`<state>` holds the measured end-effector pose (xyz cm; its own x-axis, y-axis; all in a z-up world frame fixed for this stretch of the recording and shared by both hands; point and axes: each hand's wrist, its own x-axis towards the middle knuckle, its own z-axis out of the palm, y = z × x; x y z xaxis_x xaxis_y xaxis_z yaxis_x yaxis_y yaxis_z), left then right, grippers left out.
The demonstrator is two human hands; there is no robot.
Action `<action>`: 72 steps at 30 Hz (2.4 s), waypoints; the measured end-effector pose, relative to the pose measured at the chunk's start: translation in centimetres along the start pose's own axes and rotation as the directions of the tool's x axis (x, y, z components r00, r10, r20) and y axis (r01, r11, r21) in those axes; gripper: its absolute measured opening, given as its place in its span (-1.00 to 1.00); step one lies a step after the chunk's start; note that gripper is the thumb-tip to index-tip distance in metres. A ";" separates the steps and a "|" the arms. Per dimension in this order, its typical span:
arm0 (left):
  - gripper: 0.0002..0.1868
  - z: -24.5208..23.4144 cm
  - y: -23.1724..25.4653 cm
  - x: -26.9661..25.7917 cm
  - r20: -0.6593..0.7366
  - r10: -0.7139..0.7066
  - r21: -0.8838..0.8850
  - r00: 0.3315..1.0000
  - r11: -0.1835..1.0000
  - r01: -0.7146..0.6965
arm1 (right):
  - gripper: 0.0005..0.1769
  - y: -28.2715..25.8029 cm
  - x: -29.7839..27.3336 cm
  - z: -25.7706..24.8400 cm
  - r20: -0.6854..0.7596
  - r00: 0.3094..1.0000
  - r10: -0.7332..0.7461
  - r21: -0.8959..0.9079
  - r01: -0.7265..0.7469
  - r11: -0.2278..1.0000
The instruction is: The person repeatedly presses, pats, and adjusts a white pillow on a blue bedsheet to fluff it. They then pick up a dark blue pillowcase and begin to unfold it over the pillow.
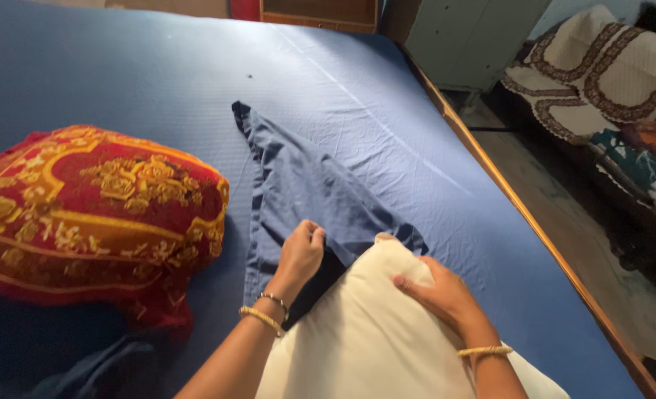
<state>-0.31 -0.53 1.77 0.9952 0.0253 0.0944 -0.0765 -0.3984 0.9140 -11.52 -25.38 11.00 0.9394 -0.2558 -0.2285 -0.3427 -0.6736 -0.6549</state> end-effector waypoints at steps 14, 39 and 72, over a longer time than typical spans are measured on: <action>-0.73 -1.6 -6.0 0.2 0.082 0.228 0.007 0.970 0.973 -0.229 | -0.29 8.5 17.1 0.3 -0.067 0.979 0.191 0.333 -0.159 0.930; 0.06 -4.8 -15.4 13.0 0.052 -0.275 -0.639 0.960 0.729 0.243 | -0.61 -5.3 19.2 12.0 0.093 0.916 -0.390 0.242 0.359 0.901; -0.58 -3.1 -10.5 25.6 -0.327 -0.219 -0.910 0.919 0.334 -0.244 | -0.36 -8.5 30.6 -12.1 -0.172 0.917 -0.359 -0.080 0.350 0.933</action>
<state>25.76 7.19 -4.21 0.9118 0.4104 0.0158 -0.3240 0.6952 0.6416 19.93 -35.90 18.32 0.9824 -0.1119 0.1497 0.0084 -0.7737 -0.6334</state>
